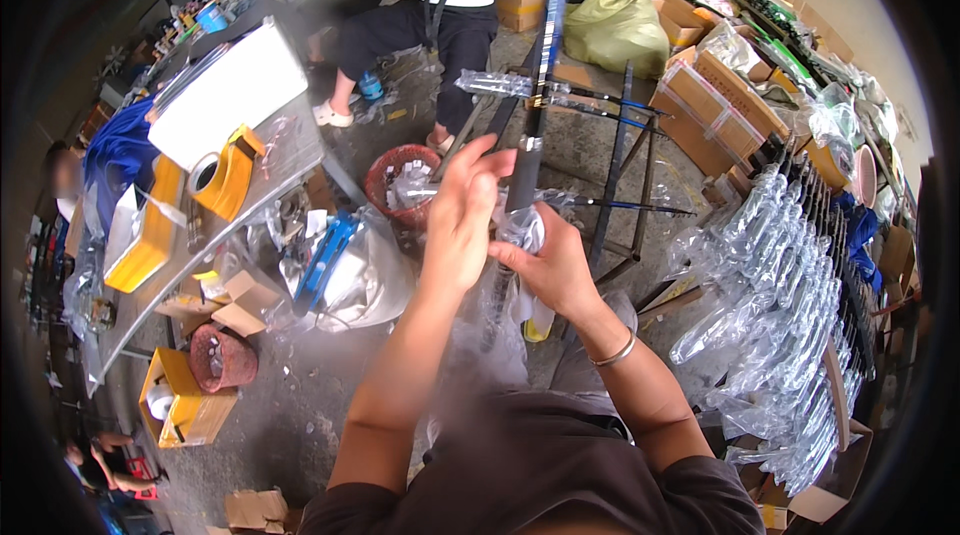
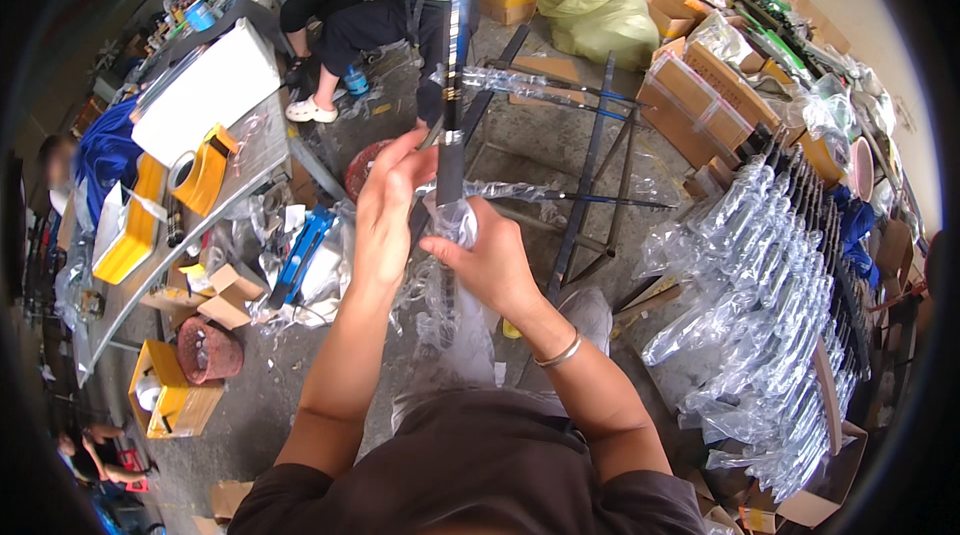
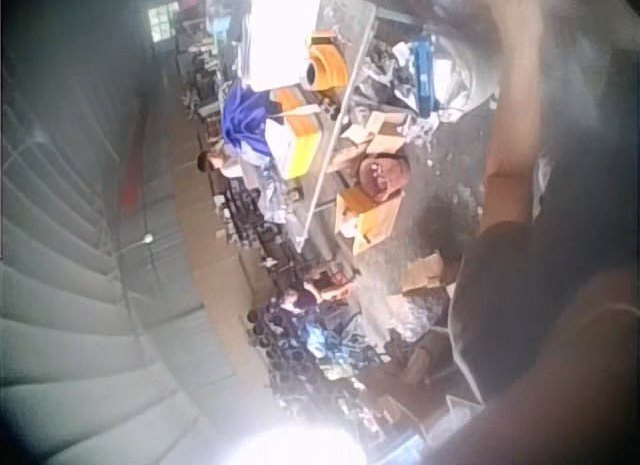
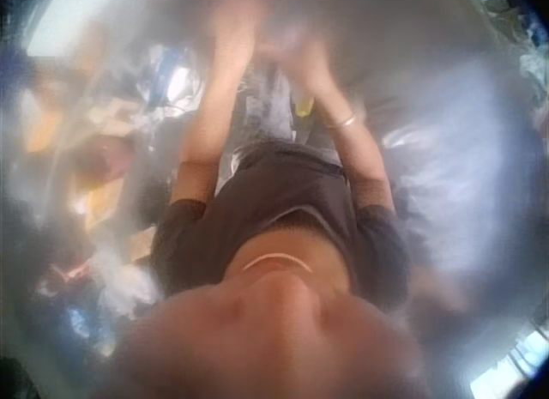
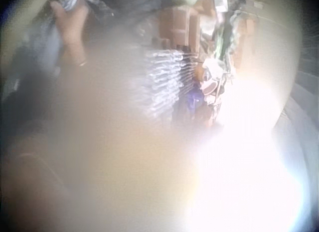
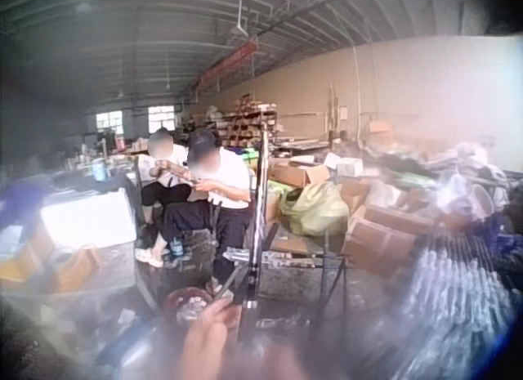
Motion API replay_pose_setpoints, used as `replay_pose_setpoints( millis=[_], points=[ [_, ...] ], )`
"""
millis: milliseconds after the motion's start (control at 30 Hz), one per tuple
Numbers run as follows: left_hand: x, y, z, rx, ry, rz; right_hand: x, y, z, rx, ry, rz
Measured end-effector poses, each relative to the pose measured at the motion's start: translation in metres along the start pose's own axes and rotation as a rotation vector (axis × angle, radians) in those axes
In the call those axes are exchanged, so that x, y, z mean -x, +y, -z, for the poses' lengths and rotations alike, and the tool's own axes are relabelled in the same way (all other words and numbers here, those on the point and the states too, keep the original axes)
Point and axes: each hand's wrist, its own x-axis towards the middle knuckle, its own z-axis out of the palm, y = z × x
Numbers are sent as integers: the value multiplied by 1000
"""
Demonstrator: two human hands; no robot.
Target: The person sits on the floor and wipes a fishing rod with a white cloth, then wraps it in plastic. They repeat this process for multiple rods, handling each one individually and placing the wrapped rods on a nearby rack.
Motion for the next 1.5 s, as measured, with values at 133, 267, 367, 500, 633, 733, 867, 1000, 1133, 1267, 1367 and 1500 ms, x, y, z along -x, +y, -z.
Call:
replay_pose_setpoints(
  millis=[133, 267, 367, 500, 633, 733, 867, 1000, 1133, 1267, 1367, 1500],
  points=[
    [0, 9, -9, 158, -88, 60, 7, -6, -7, 109, -61, 11],
    [10, 2, -1, 202, -32, 188, 9, -8, -18, 80, -20, 117],
    [31, -12, 11, 127, -61, 265, 24, 9, -27, 56, -118, -9],
    [53, -25, 17, 178, -30, 322, 41, 40, -24, -198, -240, -101],
    [59, -34, 20, 163, -20, 370, 56, 51, 3, -385, -209, -376],
    [68, -48, 19, 88, -57, 394, 64, 65, 16, -491, -14, -445],
    [75, -56, 16, 131, -45, 423, 68, 69, 30, -559, 63, -495],
    [79, -71, 17, 219, -49, 414, 64, 69, 38, -881, 123, -523],
    [81, -67, 14, 263, -53, 489, 50, 59, 48, -1119, 37, -388],
    [84, -65, 10, 351, -83, 435, 39, 49, 53, -1137, 6, -333],
    [84, -65, 12, 525, -93, 444, 45, 60, 53, -1124, 4, -386],
    [83, -69, 4, 369, -79, 455, 51, 60, 53, -1188, 57, -440]
  ],
)
